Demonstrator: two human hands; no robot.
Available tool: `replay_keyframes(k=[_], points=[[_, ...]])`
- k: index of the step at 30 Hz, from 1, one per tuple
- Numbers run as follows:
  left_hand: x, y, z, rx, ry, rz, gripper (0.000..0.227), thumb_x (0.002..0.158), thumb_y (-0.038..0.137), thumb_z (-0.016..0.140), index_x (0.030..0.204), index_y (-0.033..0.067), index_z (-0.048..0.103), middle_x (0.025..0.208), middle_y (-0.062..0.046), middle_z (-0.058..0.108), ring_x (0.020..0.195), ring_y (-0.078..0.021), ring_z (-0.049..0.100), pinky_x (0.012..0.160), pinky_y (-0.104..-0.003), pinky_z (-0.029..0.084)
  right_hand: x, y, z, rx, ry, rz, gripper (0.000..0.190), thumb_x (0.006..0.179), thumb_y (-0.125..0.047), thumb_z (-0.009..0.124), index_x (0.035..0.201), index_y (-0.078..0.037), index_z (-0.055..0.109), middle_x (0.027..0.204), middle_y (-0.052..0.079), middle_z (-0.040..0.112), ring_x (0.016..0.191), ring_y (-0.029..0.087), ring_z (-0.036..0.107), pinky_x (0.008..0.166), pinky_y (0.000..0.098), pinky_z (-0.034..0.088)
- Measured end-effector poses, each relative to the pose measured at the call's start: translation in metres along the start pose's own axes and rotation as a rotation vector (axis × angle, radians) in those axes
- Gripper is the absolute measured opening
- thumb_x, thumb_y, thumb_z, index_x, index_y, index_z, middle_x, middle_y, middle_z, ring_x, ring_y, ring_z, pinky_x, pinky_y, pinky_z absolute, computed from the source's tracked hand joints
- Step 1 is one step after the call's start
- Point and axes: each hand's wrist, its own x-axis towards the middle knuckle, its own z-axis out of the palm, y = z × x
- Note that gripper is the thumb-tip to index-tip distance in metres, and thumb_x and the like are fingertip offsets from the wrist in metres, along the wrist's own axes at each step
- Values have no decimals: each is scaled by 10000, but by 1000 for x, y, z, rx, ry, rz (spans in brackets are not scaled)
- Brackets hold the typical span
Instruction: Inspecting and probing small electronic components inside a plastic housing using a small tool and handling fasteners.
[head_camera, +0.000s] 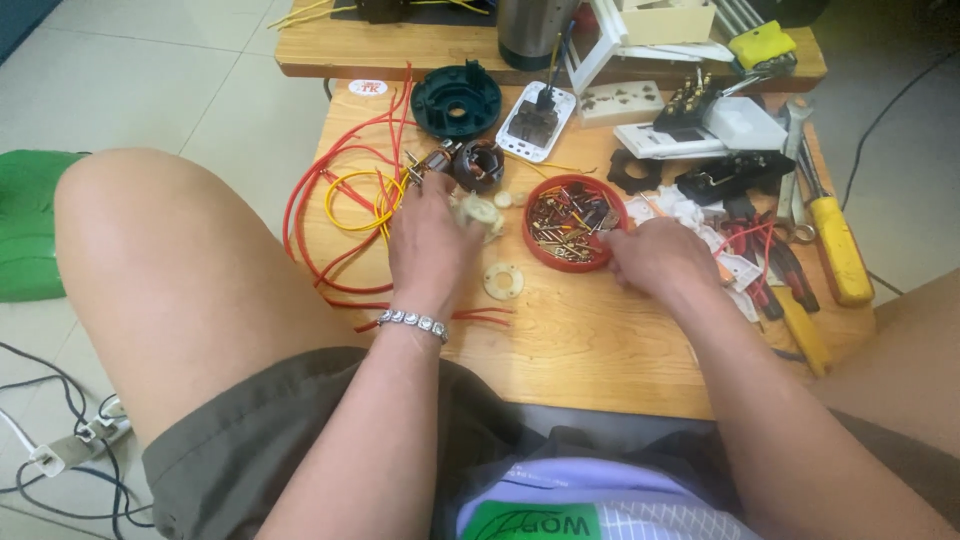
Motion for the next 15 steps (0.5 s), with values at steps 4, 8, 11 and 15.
replay_keyframes(k=[4,8,11,15], points=[[-2,5,-1,33,-51,-23,447,726,178,714,1144,81,592,1037,-191,571,1005,-446,599,836,-527,507,0,0,-2,32,2,20,391,896,-413,487,798,-173,781,679,2,720,930,255,679,854,386,460],[-1,4,2,51,-88,-55,474,704,265,728,1152,145,630,1074,-140,516,1018,-421,579,863,-519,512,10,6,3,61,31,-1,385,880,-420,477,799,-193,776,679,-1,714,938,258,676,849,393,467],[0,5,6,75,-95,-60,431,756,313,725,1148,147,655,1077,-131,497,1031,-410,567,873,-516,508,10,7,0,37,44,-7,374,868,-404,469,821,-203,782,715,-5,727,973,283,668,864,405,474],[4,0,13,93,-97,-72,390,791,300,725,1142,141,665,1083,-122,468,1055,-402,544,876,-525,506,10,9,-2,-48,43,-37,365,833,-391,471,796,-217,790,837,64,751,1051,346,637,896,440,466]])
